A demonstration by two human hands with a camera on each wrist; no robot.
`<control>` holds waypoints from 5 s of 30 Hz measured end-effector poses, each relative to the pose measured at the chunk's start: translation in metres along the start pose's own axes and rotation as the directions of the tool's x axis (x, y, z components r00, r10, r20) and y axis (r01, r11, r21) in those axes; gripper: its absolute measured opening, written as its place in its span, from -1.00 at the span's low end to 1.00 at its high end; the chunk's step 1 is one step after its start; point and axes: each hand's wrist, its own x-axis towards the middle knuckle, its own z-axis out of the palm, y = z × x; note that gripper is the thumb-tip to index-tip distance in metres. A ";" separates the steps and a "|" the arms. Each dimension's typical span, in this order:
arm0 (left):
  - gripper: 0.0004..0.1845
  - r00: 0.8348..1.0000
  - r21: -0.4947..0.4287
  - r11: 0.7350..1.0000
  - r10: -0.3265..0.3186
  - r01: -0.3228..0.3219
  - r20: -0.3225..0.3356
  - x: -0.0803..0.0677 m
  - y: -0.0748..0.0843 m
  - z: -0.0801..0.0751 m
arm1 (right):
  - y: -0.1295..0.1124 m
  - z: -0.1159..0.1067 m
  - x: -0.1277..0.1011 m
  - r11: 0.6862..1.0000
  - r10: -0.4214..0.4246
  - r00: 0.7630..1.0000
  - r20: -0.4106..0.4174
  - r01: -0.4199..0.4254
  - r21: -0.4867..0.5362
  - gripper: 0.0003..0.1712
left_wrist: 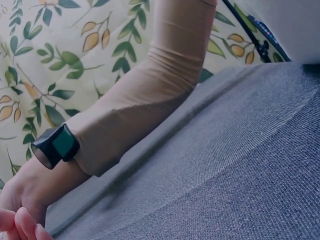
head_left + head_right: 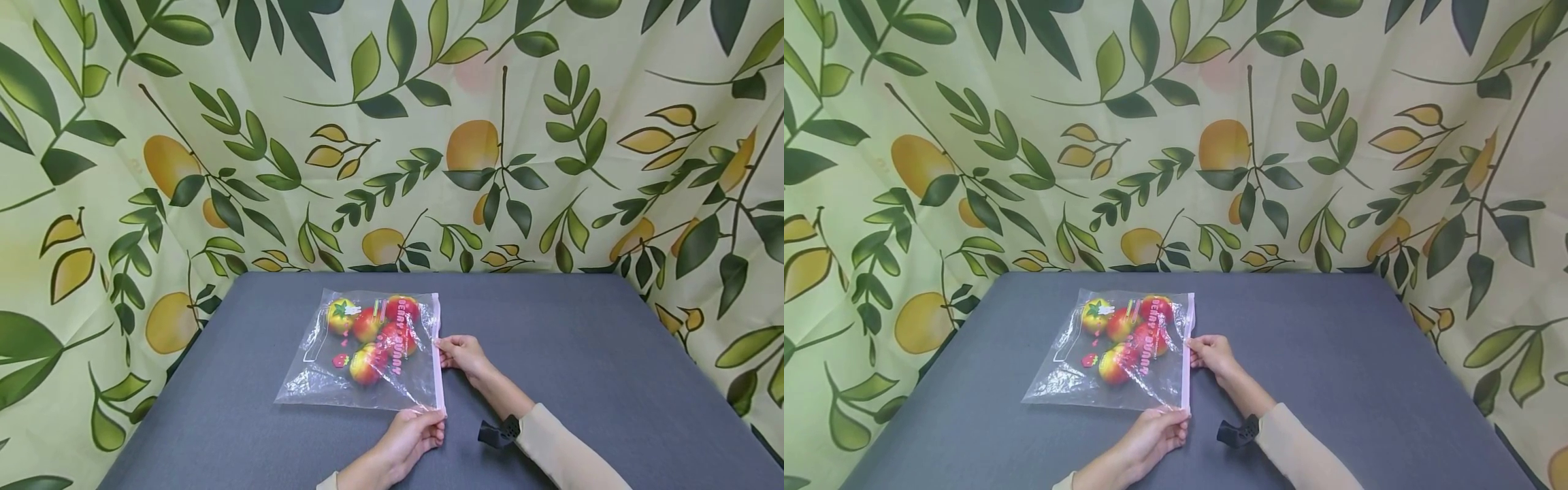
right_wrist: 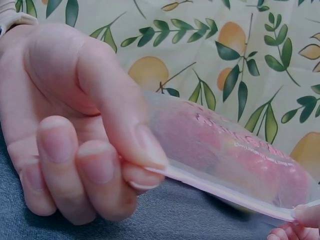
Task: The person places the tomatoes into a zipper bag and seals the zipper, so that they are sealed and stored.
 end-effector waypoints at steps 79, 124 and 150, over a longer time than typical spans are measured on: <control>-0.90 1.000 0.004 1.000 0.011 -0.011 0.004 -0.007 0.000 0.002 | -0.010 0.002 0.032 1.000 0.029 0.993 -0.110 -0.027 0.015 -0.66; -0.91 1.000 0.000 1.000 -0.003 0.003 0.009 -0.008 -0.008 0.002 | -0.011 0.000 0.054 0.999 0.046 0.982 -0.185 -0.049 -0.008 -0.63; -0.89 1.000 0.008 1.000 -0.009 0.009 0.021 -0.010 -0.006 0.002 | -0.015 0.000 0.061 1.000 0.020 0.975 -0.222 -0.025 -0.018 -0.63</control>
